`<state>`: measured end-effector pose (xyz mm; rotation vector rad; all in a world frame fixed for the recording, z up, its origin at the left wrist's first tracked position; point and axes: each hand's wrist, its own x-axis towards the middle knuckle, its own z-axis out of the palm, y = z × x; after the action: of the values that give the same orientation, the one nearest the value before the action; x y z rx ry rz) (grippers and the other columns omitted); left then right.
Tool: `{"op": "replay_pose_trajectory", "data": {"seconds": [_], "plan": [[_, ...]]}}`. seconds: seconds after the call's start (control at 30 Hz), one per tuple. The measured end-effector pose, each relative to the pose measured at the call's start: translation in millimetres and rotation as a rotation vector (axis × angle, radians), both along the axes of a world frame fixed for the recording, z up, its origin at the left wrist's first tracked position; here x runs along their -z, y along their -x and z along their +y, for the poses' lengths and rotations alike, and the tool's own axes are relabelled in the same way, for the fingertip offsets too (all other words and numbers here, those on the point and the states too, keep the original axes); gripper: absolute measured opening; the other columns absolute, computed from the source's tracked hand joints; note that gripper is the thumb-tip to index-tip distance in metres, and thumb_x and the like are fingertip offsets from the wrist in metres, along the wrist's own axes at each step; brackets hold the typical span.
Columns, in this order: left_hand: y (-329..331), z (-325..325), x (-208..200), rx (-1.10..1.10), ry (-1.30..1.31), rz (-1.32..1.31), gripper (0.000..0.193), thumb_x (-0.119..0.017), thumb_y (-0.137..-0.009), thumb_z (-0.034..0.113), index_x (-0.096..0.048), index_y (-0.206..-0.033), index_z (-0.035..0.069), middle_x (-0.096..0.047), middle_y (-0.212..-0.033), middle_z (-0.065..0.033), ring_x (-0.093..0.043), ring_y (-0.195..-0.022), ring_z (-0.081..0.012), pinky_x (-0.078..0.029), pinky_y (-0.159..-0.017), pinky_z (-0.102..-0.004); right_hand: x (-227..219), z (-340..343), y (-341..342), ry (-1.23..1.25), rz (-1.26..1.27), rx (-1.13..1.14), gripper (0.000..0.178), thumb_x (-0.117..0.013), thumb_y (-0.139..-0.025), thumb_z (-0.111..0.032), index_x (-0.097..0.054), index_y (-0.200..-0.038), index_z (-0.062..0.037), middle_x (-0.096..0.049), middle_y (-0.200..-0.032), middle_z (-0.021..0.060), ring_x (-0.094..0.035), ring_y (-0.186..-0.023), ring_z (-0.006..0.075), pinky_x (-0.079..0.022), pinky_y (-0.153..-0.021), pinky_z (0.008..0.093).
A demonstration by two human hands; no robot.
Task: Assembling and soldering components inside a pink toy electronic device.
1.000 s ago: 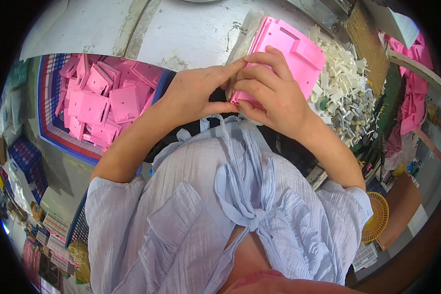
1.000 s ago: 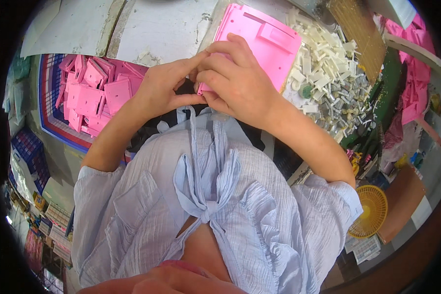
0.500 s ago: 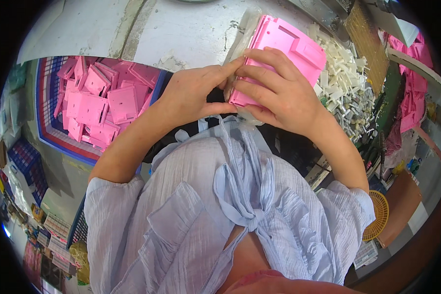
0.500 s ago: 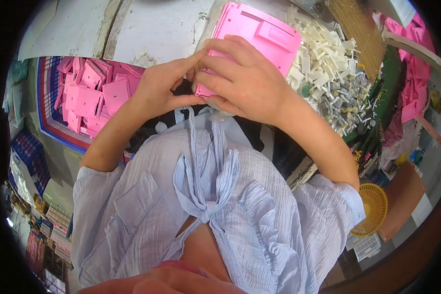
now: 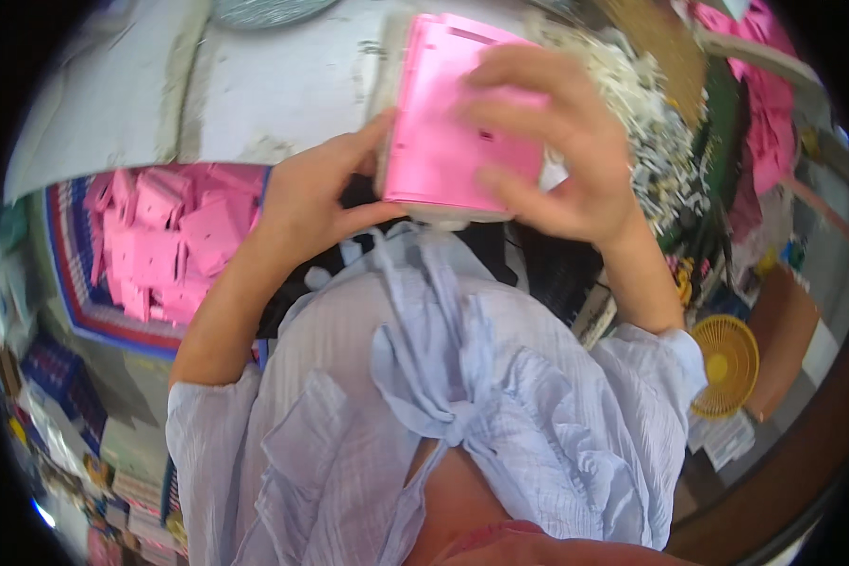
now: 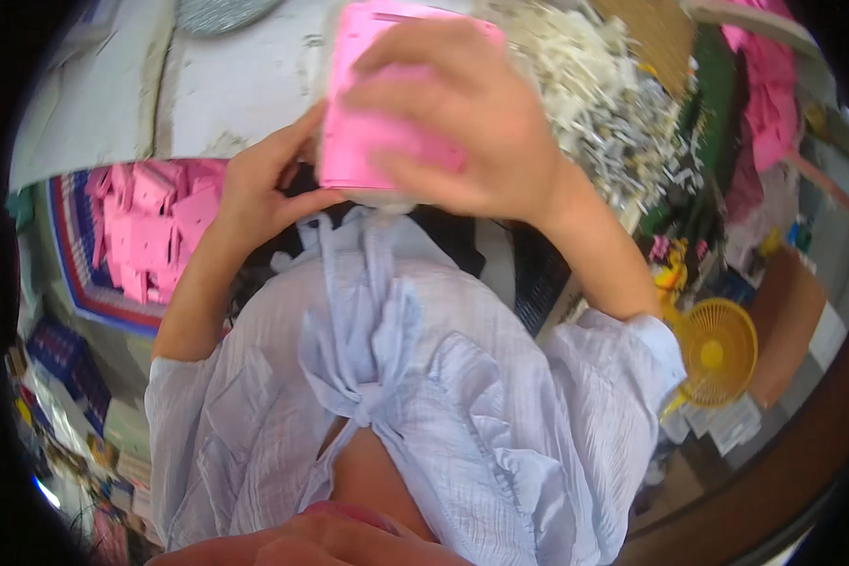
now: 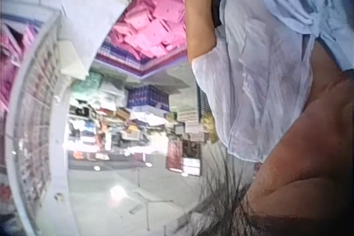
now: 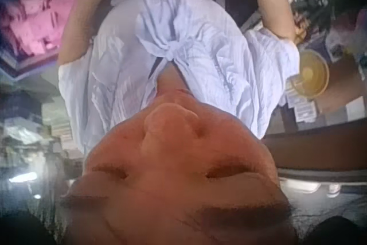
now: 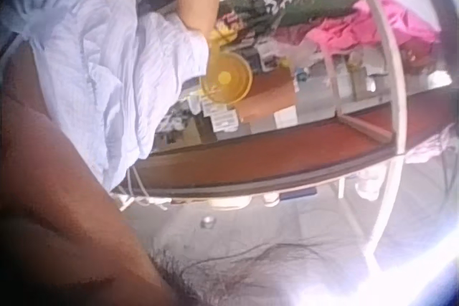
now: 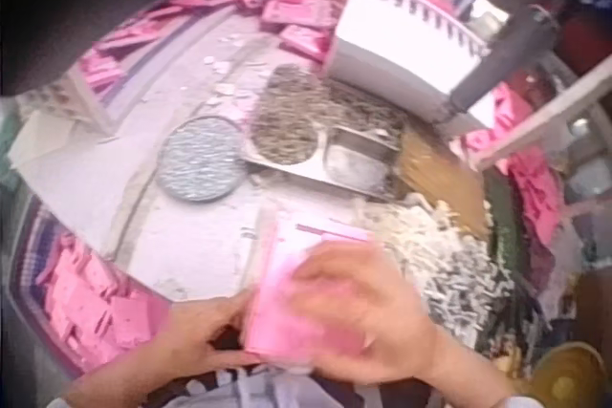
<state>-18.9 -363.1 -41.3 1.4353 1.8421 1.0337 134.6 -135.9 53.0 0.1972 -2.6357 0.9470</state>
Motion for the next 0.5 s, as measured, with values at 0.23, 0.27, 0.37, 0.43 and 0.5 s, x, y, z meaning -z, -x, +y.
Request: {"op": "replay_pose_trajectory", "data": {"seconds": [0.23, 0.27, 0.37, 0.43, 0.5], "plan": [[-4, 5, -3, -0.015, 0.048, -0.039, 0.096, -0.093, -0.068, 0.026, -0.050, -0.153, 0.015, -0.059, -0.084, -0.0005, -0.047, -0.059, -0.0134, -0.042, -0.055, -0.0272, 7, 5, -59, -0.215, -0.167, 0.374, 0.077, -0.083, -0.074, -0.036, -0.060, -0.142, -0.0092, -0.053, -0.147, 0.0196, -0.046, -0.137, 0.0381, -0.035, -0.114, 0.0512], [-4, 5, -3, -0.013, 0.042, -0.038, 0.096, -0.093, -0.068, 0.026, -0.050, -0.153, 0.014, -0.059, -0.084, -0.0005, -0.046, -0.059, -0.0130, -0.042, -0.055, -0.0269, 16, 2, -64, -0.191, -0.189, 0.349, 0.094, -0.084, -0.069, -0.048, -0.053, -0.149, -0.0116, -0.042, -0.157, 0.0207, -0.036, -0.145, 0.0410, -0.028, -0.118, 0.0549], [-4, 5, -2, -0.013, 0.026, -0.040, 0.096, -0.093, -0.068, 0.024, -0.050, -0.153, 0.013, -0.058, -0.084, -0.0007, -0.044, -0.058, -0.0120, -0.041, -0.055, -0.0259, 22, -9, -60, -0.194, -0.194, 0.384, 0.100, -0.084, -0.067, -0.052, -0.049, -0.152, -0.0120, -0.036, -0.161, 0.0211, -0.033, -0.147, 0.0439, -0.028, -0.119, 0.0581], [-4, 5, -1, -0.014, 0.018, -0.048, 0.096, -0.093, -0.068, 0.022, -0.050, -0.153, 0.013, -0.058, -0.085, -0.0009, -0.044, -0.058, -0.0117, -0.040, -0.055, -0.0255, 26, -2, -60, -0.226, -0.250, 0.332, 0.103, -0.086, -0.067, -0.054, -0.047, -0.152, -0.0109, -0.030, -0.160, 0.0270, -0.033, -0.146, 0.0464, -0.030, -0.118, 0.0572], [-3, 3, 1, -0.013, 0.005, -0.065, 0.096, -0.093, -0.068, 0.021, -0.050, -0.153, 0.012, -0.058, -0.085, -0.0007, -0.044, -0.059, -0.0110, -0.040, -0.055, -0.0250, 25, 7, -58, -0.249, -0.241, 0.251, 0.098, -0.084, -0.074, -0.059, -0.047, -0.149, -0.0081, -0.033, -0.153, 0.0378, -0.038, -0.139, 0.0523, -0.036, -0.114, 0.0572]]}}
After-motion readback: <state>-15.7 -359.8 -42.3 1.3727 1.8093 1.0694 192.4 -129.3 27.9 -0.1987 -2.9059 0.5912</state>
